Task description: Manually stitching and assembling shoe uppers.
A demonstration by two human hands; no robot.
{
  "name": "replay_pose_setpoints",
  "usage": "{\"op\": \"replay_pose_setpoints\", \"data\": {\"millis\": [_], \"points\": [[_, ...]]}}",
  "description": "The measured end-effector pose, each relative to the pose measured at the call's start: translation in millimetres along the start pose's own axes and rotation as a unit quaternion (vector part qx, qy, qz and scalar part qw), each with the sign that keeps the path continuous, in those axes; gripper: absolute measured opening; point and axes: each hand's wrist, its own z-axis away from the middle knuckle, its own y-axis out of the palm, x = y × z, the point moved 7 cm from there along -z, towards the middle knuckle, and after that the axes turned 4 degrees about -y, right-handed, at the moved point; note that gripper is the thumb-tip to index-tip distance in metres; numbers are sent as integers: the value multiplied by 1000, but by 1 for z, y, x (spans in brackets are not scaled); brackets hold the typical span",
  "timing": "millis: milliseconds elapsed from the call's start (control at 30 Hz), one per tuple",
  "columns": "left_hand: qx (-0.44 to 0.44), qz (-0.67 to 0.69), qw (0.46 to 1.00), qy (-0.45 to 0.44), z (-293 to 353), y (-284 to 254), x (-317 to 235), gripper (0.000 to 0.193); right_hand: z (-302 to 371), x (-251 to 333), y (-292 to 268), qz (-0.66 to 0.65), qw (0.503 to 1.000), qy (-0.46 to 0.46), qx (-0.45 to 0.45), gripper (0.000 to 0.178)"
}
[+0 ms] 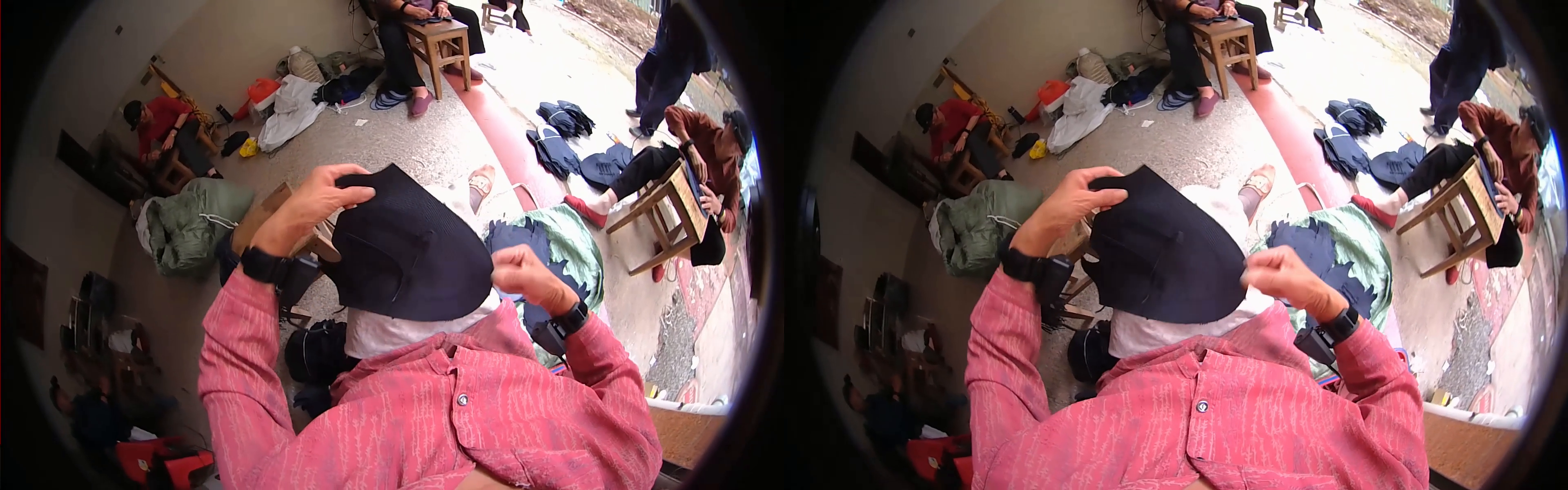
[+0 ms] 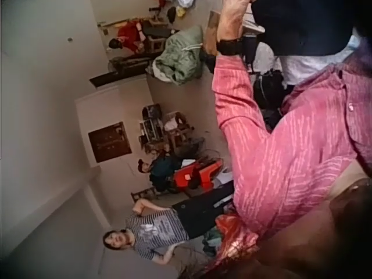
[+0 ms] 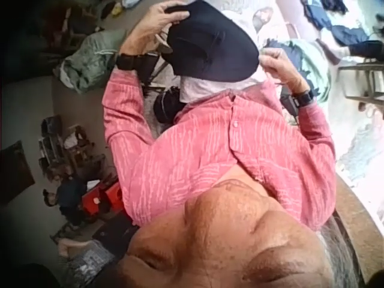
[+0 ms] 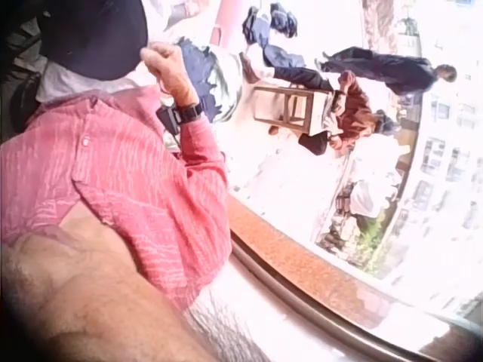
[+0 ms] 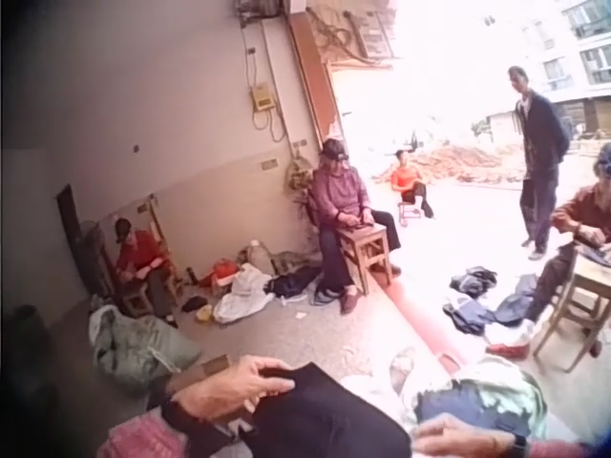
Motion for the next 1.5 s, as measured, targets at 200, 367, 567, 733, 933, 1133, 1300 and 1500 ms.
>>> {"op": "replay_pose_setpoints", "data": {"millis": [200, 367, 567, 733, 933, 1133, 1300, 1500], "points": [[121, -104, 986, 43, -22, 47, -9, 29, -30, 32, -7, 47, 994, -44, -86, 27], [-121, -254, 908, 310, 13, 50, -62, 33, -36, 5, 5, -2, 999, 16, -43, 14], [-39, -350, 872, 340, 81, 101, -42, 19, -28, -28, 6, -112, 987, -35, -107, 15], [-59, -380, 859, 338, 79, 116, -25, 18, -20, -14, 23, -135, 987, -23, -89, 16], [-107, -417, 825, 366, 72, 108, -28, 16, -25, -22, 36, -115, 993, 7, -13, 21], [-218, -464, 773, 373, 74, 62, -54, 15, -22, -27, 38, -98, 995, -13, -18, 23], [-99, -356, 880, 298, 108, 64, -24, 21, -17, -33, 30, -120, 991, -11, -63, 23], [-94, -378, 896, 215, 119, 96, 6, 77, -18, -37, 34, -154, 985, -17, -70, 23]]}}
